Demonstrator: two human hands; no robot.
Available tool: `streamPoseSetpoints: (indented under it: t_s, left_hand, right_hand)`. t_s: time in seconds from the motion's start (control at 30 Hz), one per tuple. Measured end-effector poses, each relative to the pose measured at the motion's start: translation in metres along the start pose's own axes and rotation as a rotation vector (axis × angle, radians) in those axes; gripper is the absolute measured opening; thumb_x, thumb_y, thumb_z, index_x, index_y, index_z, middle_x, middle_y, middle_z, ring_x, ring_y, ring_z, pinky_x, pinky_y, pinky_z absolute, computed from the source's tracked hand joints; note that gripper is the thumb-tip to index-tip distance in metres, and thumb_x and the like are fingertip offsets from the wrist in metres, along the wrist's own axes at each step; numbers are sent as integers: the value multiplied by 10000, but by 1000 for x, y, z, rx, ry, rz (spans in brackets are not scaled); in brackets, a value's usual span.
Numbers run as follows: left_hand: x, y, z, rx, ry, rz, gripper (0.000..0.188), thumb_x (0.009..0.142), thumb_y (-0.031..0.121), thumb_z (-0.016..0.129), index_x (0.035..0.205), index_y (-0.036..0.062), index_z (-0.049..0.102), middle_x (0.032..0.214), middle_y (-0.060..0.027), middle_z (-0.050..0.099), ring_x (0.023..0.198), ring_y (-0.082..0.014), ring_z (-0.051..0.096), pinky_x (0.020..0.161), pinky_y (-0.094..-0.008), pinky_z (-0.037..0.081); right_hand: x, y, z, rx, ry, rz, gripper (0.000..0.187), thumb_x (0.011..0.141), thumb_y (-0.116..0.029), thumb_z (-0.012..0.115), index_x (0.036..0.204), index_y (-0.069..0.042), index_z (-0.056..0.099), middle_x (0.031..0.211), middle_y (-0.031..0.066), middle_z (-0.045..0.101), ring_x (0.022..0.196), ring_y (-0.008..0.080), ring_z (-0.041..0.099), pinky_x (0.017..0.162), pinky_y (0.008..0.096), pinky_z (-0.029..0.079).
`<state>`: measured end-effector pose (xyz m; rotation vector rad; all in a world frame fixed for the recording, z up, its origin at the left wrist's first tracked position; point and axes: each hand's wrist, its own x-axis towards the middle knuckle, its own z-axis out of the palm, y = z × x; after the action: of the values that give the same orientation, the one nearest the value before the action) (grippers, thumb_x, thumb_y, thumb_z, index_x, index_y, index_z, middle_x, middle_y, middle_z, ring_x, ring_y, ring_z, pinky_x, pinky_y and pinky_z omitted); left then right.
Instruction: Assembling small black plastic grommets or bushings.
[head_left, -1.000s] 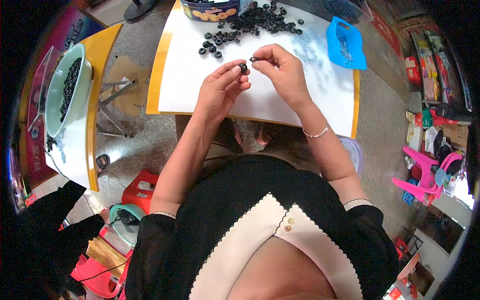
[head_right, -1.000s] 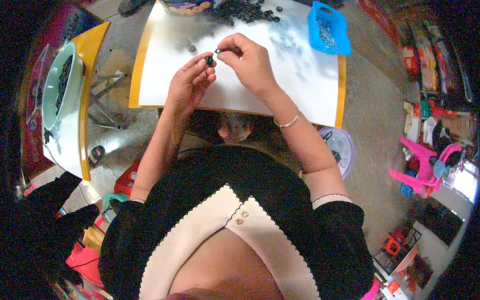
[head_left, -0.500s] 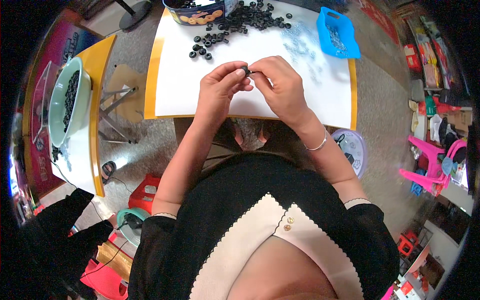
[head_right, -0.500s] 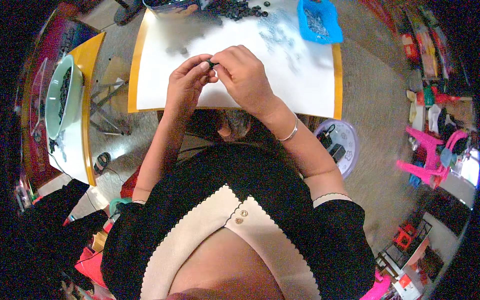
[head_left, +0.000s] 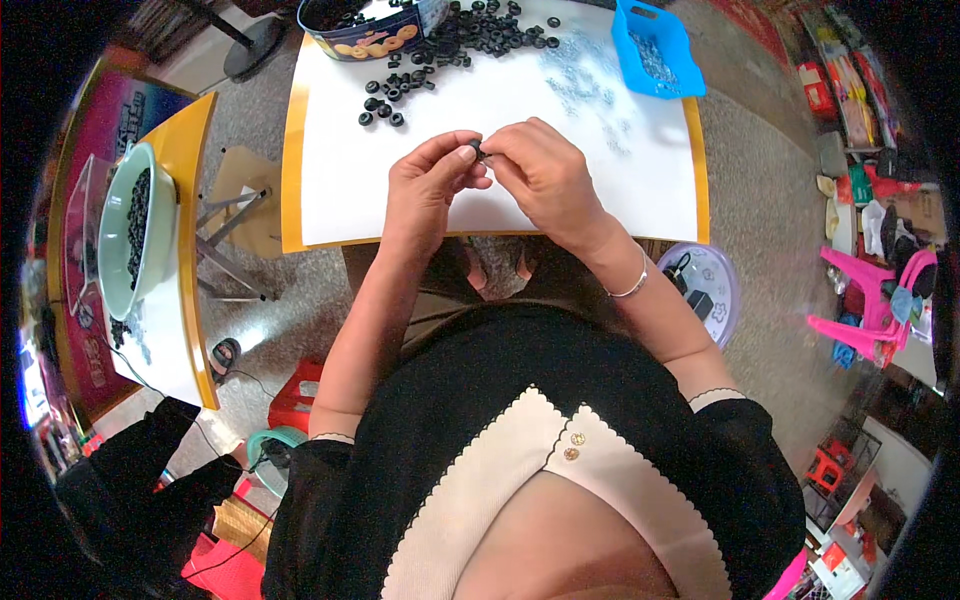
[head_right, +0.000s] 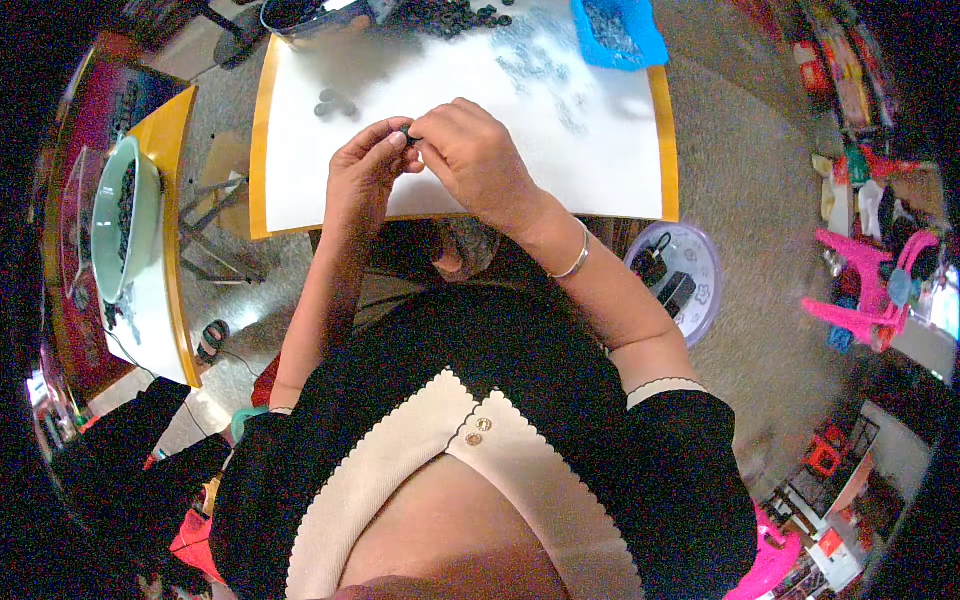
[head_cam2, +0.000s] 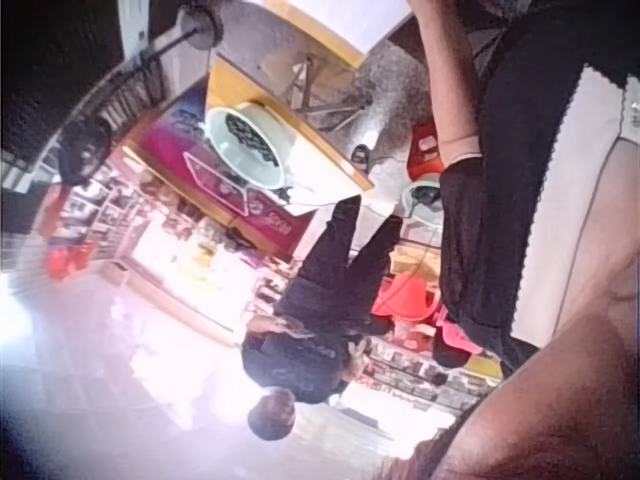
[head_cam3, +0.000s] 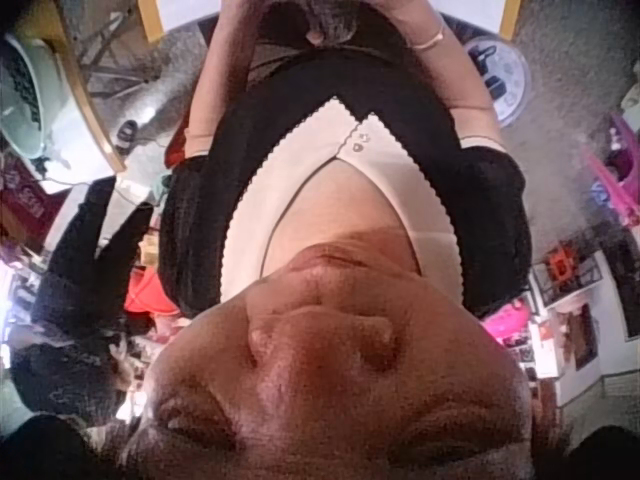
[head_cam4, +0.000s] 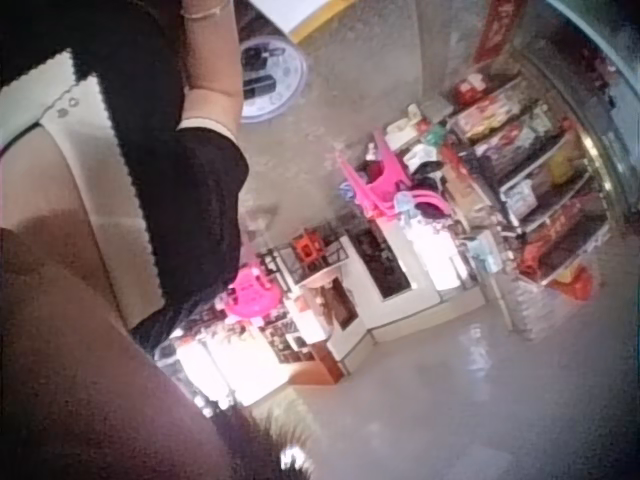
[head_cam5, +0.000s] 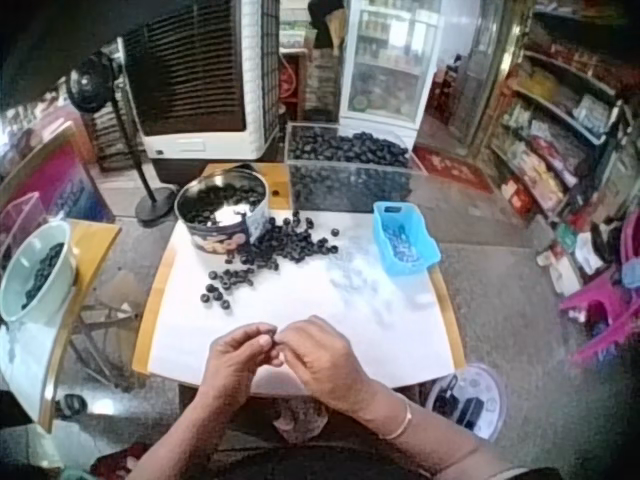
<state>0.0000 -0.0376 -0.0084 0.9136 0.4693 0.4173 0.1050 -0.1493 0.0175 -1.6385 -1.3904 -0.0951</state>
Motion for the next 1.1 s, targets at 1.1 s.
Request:
streamPoseSetpoints:
  t_s: [1.1]
  left_hand:
    - [-16, -3, 13, 140, -115, -233, 245, 928, 251, 473, 934, 22, 557, 628, 45, 385, 520, -45, 313, 448, -191, 243]
  right_hand:
    - [-30, 4, 4, 517, -157, 560, 281, 853, -213, 583, 1062, -27, 564, 957, 58, 569, 878, 141, 527, 795, 269, 433]
